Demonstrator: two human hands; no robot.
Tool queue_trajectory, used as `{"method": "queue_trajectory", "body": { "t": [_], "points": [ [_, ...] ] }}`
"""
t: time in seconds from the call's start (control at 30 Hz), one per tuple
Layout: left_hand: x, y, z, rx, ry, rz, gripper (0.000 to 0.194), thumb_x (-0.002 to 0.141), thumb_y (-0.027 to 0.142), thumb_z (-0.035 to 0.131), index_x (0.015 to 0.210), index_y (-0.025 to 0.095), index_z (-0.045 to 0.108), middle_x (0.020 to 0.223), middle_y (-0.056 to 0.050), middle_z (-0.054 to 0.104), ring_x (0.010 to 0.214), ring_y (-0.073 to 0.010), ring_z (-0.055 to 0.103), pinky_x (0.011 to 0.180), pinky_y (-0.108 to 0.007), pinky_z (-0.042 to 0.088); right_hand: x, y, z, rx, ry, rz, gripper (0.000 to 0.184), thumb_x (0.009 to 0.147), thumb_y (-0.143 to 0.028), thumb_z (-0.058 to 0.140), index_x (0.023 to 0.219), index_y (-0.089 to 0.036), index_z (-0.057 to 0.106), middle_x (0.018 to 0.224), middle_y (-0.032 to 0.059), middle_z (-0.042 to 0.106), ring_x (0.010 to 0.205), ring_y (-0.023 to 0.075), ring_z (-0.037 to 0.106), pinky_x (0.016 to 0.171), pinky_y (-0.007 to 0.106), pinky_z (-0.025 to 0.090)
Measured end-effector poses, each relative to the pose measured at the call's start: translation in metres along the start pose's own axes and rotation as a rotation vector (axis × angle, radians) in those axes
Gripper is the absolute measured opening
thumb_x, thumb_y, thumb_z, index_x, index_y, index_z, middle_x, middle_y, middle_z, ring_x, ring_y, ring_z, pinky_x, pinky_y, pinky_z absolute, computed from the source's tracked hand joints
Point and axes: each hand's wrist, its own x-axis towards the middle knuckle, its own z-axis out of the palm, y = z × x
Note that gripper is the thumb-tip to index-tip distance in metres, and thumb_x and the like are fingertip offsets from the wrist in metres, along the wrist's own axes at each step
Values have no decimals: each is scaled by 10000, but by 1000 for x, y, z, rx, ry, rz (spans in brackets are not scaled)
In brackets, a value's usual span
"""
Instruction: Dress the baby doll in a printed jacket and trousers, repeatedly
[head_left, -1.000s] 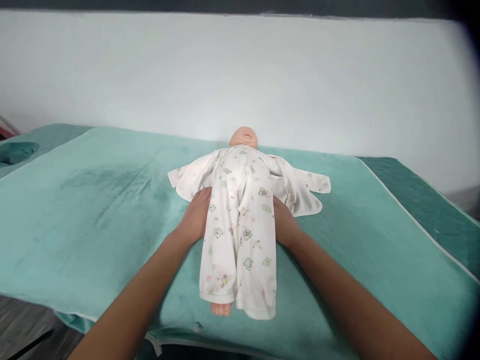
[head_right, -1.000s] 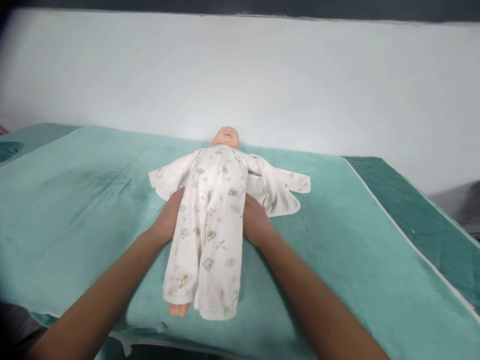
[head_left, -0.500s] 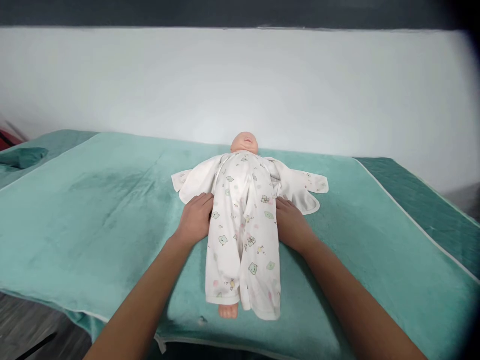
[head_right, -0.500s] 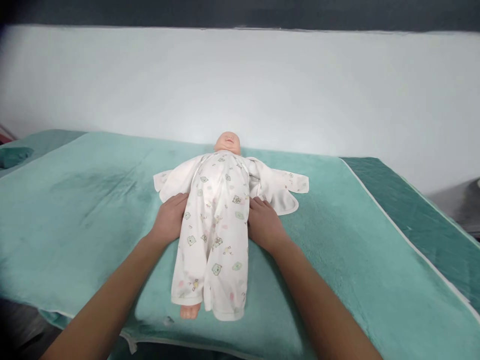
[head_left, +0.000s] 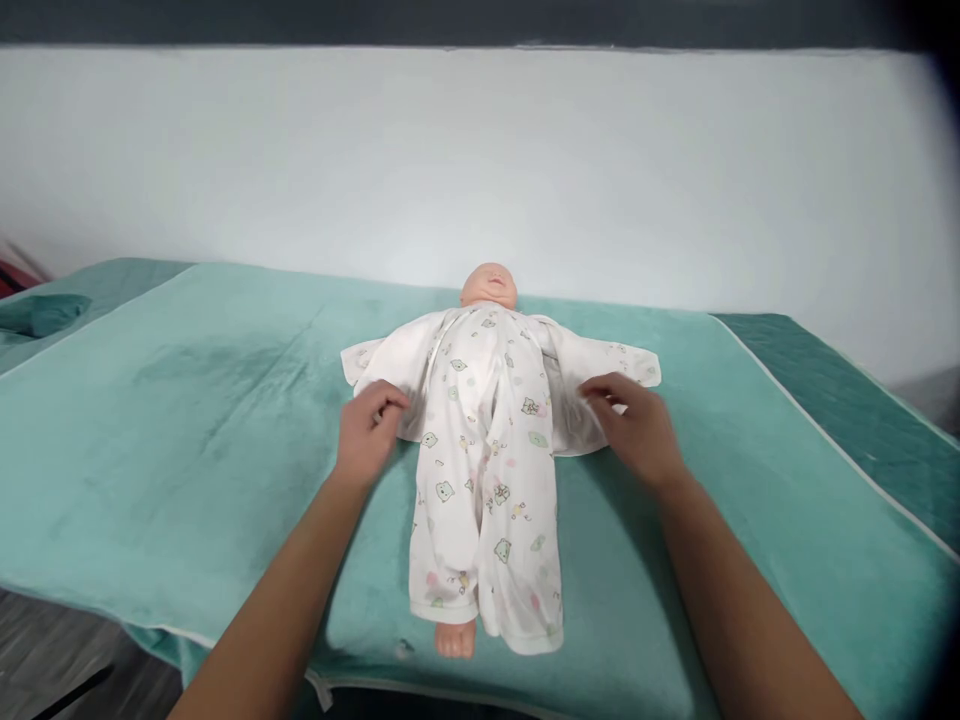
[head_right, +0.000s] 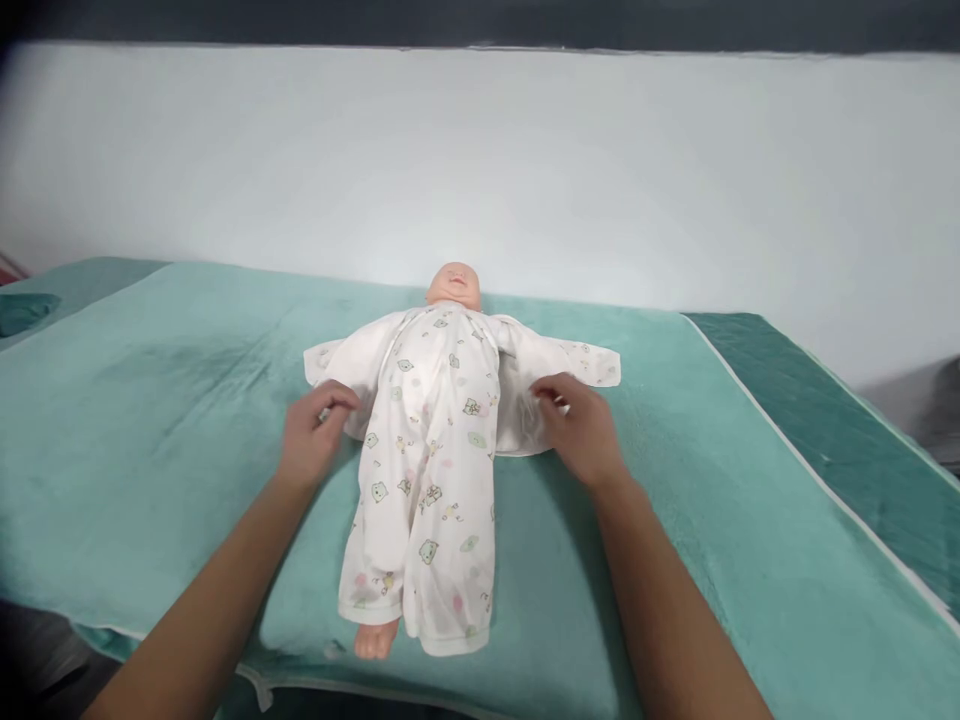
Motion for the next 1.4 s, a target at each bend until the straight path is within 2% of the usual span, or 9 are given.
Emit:
{"method": "queue_trajectory", "body": {
  "t": [0.07, 0.13, 0.23, 0.37, 0.53, 0.67, 0.83, 1.03, 1.4],
  "points": [
    [6, -14, 2, 93, 232, -150, 170, 799, 186, 449, 843, 204, 613, 872, -29, 638, 829, -181, 582, 761, -315, 473, 5, 15, -2, -213, 117, 208, 268, 889, -372, 484, 1005, -197, 652, 1066, 97, 670, 924, 232, 620, 785, 341, 454],
    [12, -28, 5, 195, 308, -269, 169, 813, 228, 482, 917, 194, 612, 947, -60, 637, 907, -212, 585, 833, -353, 483, 7, 25, -3, -389, 33, 380, 413, 886, -536, 488, 1045, -185, 636, 1086, 141, 656, 933, 277, 618, 751, 371, 449],
    [20, -42, 9, 331, 246, -306, 234, 832, 335, 549, 974, 165, 625, 999, -112, 633, 989, -268, 574, 933, -424, 464, 8, 27, -3, -466, -123, 500, 497, 865, -635, 473, 1024, -189, 622, 978, 132, 667, 872, 293, 625, 705, 377, 437],
    [21, -44, 12, 484, 229, -285, 381, 828, 415, 601, 1071, 124, 636, 1134, -186, 604, 1126, -338, 522, 1008, -483, 415, 9, 25, -5, -530, -74, 457, 462, 841, -620, 501, 975, -193, 618, 1071, 148, 645, 1003, 319, 589, 721, 374, 429],
    [20, -40, 11, 475, 187, -338, 384, 826, 419, 599, 1084, 137, 636, 1069, -142, 638, 1082, -311, 562, 976, -447, 436, 13, 34, -9, -376, -194, 545, 435, 806, -603, 512, 846, -191, 642, 815, 86, 656, 760, 255, 590, 631, 347, 382],
    [20, -39, 11, 484, 196, -350, 395, 822, 418, 586, 1092, 138, 654, 1075, -145, 643, 1083, -315, 570, 964, -438, 440, 22, 23, -7, 61, -44, 473, 279, 720, -457, 622, 786, -186, 634, 778, 36, 637, 751, 210, 577, 637, 305, 405],
    [20, -40, 10, 487, 174, -343, 367, 842, 399, 534, 1047, 140, 694, 1119, -163, 644, 1085, -338, 570, 945, -460, 446, 44, -41, 3, 669, 164, 252, 236, 755, -404, 642, 854, -220, 533, 747, -33, 557, 658, 139, 525, 582, 250, 411],
    [20, -41, 7, 375, 147, -341, 302, 833, 335, 507, 1007, 146, 666, 1067, -133, 682, 1046, -296, 607, 912, -410, 449, 35, -118, -6, 250, -448, -241, 82, 816, -199, 542, 873, -242, 583, 813, -20, 589, 683, 132, 504, 590, 249, 399],
    [18, -39, 6, 213, 140, -420, 355, 850, 405, 523, 1081, 186, 680, 1144, -111, 718, 1067, -283, 651, 955, -384, 453, 5, -55, -5, 104, -270, -184, 267, 866, -452, 667, 906, -247, 500, 897, 10, 577, 809, 182, 533, 719, 310, 456]
  ]
}}
